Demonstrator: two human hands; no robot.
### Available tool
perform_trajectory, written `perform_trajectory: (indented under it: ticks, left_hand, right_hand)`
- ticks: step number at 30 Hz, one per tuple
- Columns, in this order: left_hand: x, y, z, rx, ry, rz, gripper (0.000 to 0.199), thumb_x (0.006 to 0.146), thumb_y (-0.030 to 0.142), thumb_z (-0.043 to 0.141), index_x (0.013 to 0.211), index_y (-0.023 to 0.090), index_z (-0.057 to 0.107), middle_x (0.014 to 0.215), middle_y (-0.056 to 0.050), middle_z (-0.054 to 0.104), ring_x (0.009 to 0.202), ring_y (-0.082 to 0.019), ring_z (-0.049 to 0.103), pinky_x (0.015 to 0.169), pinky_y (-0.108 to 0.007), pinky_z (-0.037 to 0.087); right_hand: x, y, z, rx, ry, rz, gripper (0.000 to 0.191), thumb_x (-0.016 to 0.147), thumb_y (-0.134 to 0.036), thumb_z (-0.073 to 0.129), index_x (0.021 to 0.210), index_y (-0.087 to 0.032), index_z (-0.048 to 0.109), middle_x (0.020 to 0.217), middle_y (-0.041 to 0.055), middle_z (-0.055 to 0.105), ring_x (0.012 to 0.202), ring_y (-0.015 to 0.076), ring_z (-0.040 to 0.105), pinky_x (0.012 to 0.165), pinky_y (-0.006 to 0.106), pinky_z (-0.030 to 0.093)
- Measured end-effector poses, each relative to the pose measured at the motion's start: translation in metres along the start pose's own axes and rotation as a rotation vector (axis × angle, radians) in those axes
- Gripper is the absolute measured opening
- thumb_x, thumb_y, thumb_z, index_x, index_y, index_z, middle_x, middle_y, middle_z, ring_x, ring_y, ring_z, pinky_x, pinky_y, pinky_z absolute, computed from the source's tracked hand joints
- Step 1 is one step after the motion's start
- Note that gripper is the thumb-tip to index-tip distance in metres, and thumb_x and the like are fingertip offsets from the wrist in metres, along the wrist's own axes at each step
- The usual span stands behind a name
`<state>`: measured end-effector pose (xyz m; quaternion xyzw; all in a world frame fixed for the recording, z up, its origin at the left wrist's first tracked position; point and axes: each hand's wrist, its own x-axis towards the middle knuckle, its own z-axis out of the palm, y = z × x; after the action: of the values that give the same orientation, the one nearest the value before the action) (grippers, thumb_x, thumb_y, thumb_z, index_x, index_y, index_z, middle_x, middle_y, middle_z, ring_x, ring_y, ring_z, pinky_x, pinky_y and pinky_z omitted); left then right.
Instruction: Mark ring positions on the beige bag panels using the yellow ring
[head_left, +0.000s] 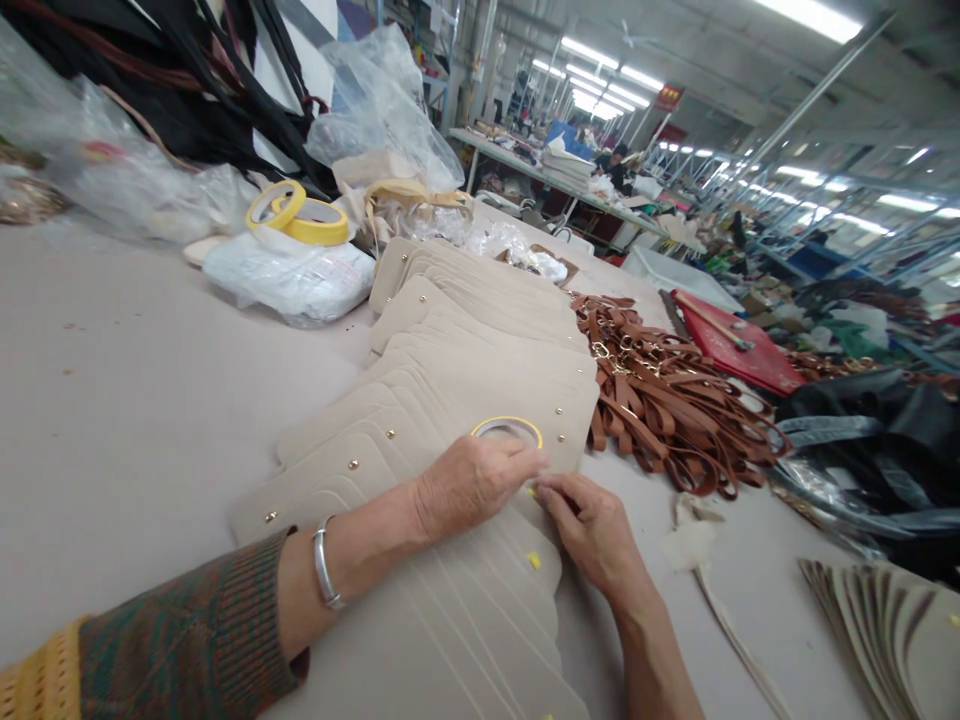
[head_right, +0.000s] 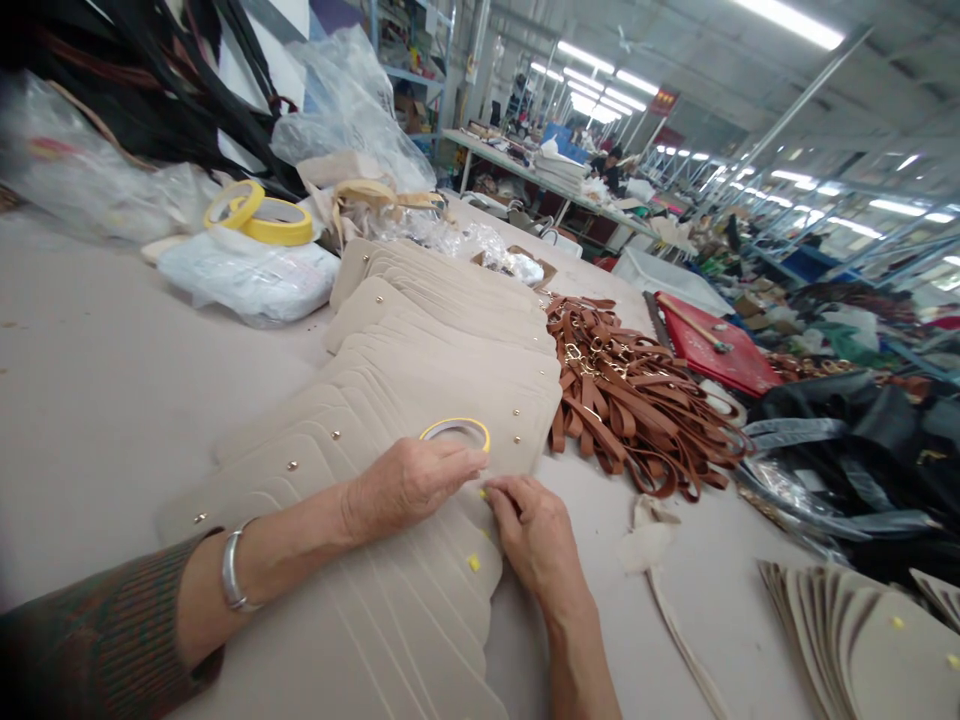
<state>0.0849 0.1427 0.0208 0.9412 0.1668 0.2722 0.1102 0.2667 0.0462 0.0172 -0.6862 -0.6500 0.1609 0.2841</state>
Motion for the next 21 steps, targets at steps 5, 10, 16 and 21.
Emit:
perform_trajectory:
  ticks: [5, 10, 16, 21]
  left_hand:
    - [-0.003, 0.001, 0.01, -0.108, 0.129, 0.067, 0.036, 0.1, 0.023, 0.038, 0.134, 0.015, 0.034, 0.107, -0.007, 0.067, 0.093, -0.015, 0.065, 0.077, -0.025, 0.052]
    - [-0.003, 0.004, 0.009, -0.098, 0.123, 0.052, 0.033, 0.1, 0.026, 0.039, 0.13, 0.014, 0.037, 0.092, -0.006, 0.069, 0.083, -0.017, 0.067, 0.068, -0.026, 0.053]
    - [0.0, 0.005, 0.006, -0.107, -0.027, -0.009, 0.015, 0.098, 0.02, 0.038, 0.098, 0.016, 0.052, 0.085, -0.003, 0.064, 0.081, -0.016, 0.063, 0.069, -0.025, 0.048]
    - [0.006, 0.009, -0.003, -0.034, -0.034, -0.008, 0.019, 0.095, 0.016, 0.038, 0.084, 0.017, 0.053, 0.075, -0.001, 0.059, 0.068, -0.014, 0.056, 0.059, -0.024, 0.04]
  right_hand:
    - [-0.001, -0.019, -0.001, 0.145, 0.262, -0.129, 0.019, 0.088, -0.024, 0.057, 0.103, -0.019, 0.066, 0.092, 0.0043, 0.071, 0.075, 0.0146, 0.064, 0.07, 0.026, 0.051]
    - [0.001, -0.025, 0.001, 0.015, 0.276, -0.291, 0.015, 0.089, -0.015, 0.051, 0.092, -0.02, 0.065, 0.081, 0.0027, 0.068, 0.071, 0.0122, 0.062, 0.068, 0.024, 0.049]
    - [-0.002, -0.023, 0.009, -0.119, 0.408, -0.334, 0.012, 0.083, -0.01, 0.053, 0.083, -0.017, 0.064, 0.07, 0.0007, 0.066, 0.057, 0.0095, 0.059, 0.06, 0.021, 0.046]
    - [-0.003, -0.032, 0.009, 0.107, 0.399, -0.069, 0.009, 0.079, -0.019, 0.058, 0.079, -0.017, 0.067, 0.062, -0.0009, 0.065, 0.051, 0.0095, 0.058, 0.054, 0.02, 0.046]
